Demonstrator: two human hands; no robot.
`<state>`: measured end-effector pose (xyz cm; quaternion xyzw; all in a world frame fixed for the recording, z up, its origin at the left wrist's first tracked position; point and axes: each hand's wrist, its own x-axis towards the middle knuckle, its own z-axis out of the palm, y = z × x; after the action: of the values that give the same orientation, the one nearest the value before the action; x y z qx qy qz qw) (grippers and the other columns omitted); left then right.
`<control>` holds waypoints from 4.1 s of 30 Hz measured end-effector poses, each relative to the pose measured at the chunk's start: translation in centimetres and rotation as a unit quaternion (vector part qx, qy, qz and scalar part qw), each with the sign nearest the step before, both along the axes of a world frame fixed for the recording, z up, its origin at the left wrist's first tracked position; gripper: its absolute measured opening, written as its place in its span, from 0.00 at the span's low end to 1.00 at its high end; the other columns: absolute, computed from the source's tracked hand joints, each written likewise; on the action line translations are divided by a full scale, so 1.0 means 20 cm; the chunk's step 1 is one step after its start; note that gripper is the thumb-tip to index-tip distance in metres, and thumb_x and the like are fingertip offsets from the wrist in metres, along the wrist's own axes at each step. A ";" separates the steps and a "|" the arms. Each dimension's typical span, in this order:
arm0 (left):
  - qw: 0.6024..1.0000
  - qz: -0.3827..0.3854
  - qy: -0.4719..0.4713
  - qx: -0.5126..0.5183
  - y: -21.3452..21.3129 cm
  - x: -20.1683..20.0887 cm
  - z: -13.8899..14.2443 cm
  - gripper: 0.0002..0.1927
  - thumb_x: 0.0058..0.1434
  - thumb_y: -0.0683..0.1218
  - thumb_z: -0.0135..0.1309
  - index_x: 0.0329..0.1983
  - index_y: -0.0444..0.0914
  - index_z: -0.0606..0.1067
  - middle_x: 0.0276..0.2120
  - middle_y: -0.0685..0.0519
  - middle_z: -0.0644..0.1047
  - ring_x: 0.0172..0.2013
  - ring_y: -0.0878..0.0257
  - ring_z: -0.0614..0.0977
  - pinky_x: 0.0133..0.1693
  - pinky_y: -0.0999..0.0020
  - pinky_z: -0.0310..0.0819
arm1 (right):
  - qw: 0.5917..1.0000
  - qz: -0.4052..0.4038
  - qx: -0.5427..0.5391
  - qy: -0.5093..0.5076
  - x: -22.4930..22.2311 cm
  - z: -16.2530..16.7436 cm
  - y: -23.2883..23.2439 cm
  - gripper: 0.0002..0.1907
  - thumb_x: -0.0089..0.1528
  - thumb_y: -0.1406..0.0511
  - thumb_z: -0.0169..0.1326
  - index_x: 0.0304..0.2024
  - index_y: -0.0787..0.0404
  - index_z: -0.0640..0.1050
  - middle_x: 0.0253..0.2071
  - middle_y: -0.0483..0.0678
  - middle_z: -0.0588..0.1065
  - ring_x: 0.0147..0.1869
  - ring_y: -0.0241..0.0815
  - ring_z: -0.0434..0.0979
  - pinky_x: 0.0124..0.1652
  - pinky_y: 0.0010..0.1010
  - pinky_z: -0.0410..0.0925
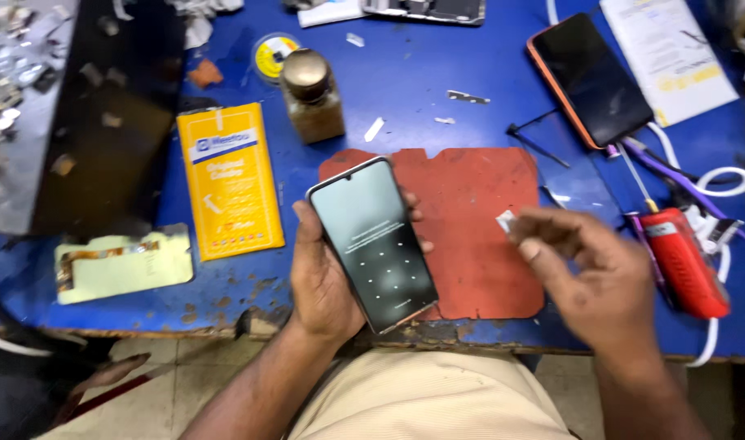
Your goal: The person tests a smartphone, opens it to access the internal components, works inside the chassis with tweezers, then aligns and attaches a replacement screen assembly onto the phone body. They press the new display into place, power the phone on, and unlock it to verify it works.
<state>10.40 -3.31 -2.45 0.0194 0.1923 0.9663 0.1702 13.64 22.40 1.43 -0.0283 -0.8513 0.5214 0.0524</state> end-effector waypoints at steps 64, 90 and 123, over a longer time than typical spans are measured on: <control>0.997 -0.066 0.001 0.046 0.31 0.00 0.18 0.38 0.74 0.65 0.26 0.76 0.35 0.55 0.70 0.43 0.65 0.70 0.51 0.66 0.73 0.51 0.56 | 0.969 0.067 0.235 0.044 -0.24 0.35 -0.36 0.54 0.42 0.55 0.74 0.65 0.66 0.65 0.49 0.59 0.71 0.52 0.57 0.74 0.49 0.42 0.69; 0.989 -0.134 -0.061 -0.026 0.13 0.02 0.06 0.41 0.71 0.71 0.27 0.66 0.35 0.67 0.54 0.43 0.77 0.52 0.55 0.82 0.54 0.56 0.79 | 0.898 0.189 0.261 0.301 -0.03 0.08 -0.15 0.18 0.67 0.54 0.55 0.53 0.56 0.69 0.63 0.50 0.74 0.75 0.57 0.62 0.73 0.57 0.54; 0.998 -0.041 0.038 0.027 0.33 -0.11 0.17 0.41 0.72 0.66 0.26 0.71 0.30 0.62 0.61 0.40 0.73 0.60 0.50 0.76 0.60 0.56 0.72 | 0.993 0.039 0.093 0.067 -0.09 0.16 -0.22 0.49 0.44 0.59 0.75 0.63 0.63 0.67 0.60 0.57 0.76 0.62 0.54 0.80 0.59 0.41 0.69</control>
<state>8.17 3.29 1.03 0.0683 0.1715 0.9618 0.2020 11.78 18.01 4.60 0.0452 -0.8910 0.4424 0.0917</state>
